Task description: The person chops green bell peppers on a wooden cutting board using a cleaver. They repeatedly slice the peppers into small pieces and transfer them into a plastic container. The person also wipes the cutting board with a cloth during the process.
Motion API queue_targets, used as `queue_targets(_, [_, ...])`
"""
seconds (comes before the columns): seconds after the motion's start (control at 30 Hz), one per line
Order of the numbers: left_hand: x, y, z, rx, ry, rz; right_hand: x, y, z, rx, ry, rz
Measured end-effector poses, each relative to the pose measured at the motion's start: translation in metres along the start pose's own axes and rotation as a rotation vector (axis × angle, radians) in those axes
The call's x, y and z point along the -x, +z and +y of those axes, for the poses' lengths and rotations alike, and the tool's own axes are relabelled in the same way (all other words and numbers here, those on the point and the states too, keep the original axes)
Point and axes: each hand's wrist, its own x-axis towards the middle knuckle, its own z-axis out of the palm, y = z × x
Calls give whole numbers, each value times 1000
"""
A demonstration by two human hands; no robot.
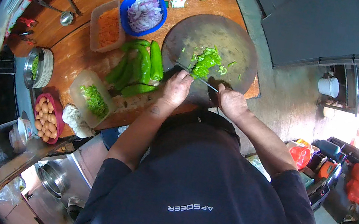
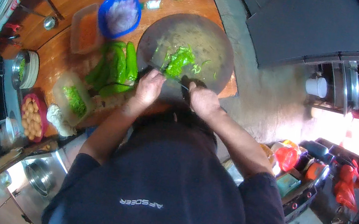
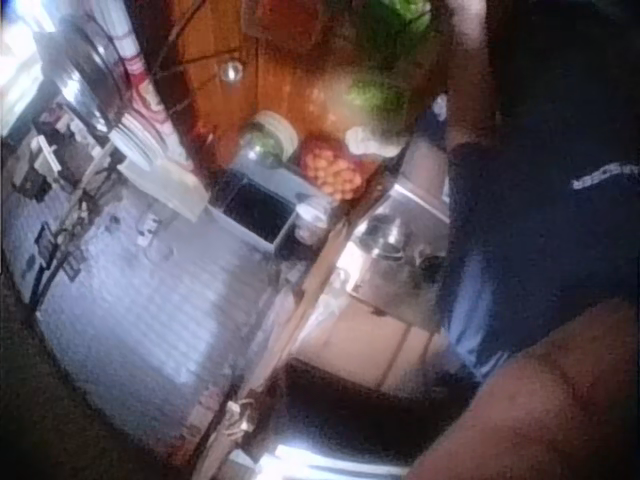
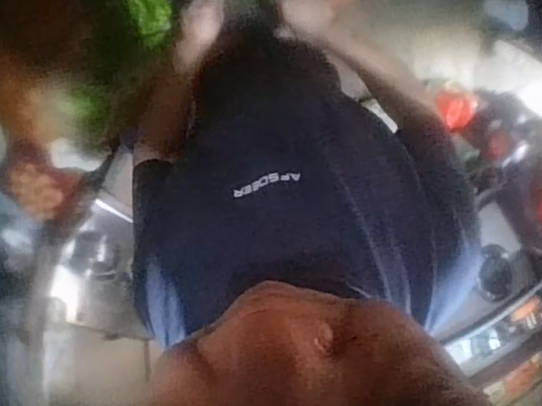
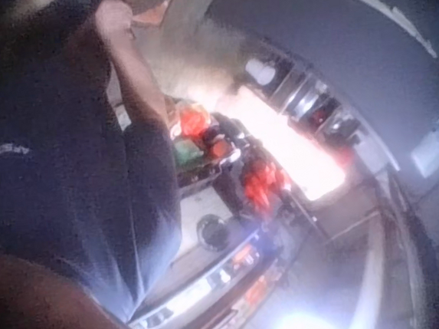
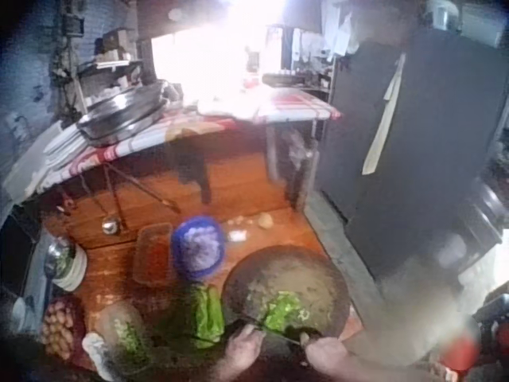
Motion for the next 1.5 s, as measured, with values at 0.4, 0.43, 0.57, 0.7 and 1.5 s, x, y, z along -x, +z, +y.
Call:
queue_targets(0.4, [13, 2, -6, -63, 63, -67, 11, -10, -16, -46, -1, -15])
queue_targets(0.43, [14, 3, -6, -66, 71, -63, 8, -10, -15, -31, 3, -33])
queue_targets(0.57, [15, 1, -8, -47, 73, -60, 5, -18, -10, -76, -21, -51])
queue_targets(0.7, [13, 4, -12, -32, 99, -34, 8, -20, -8, -141, -9, -86])
queue_targets(1.5, [4, -9, -4, -41, 77, -26, -2, -43, -13, -243, 101, -167])
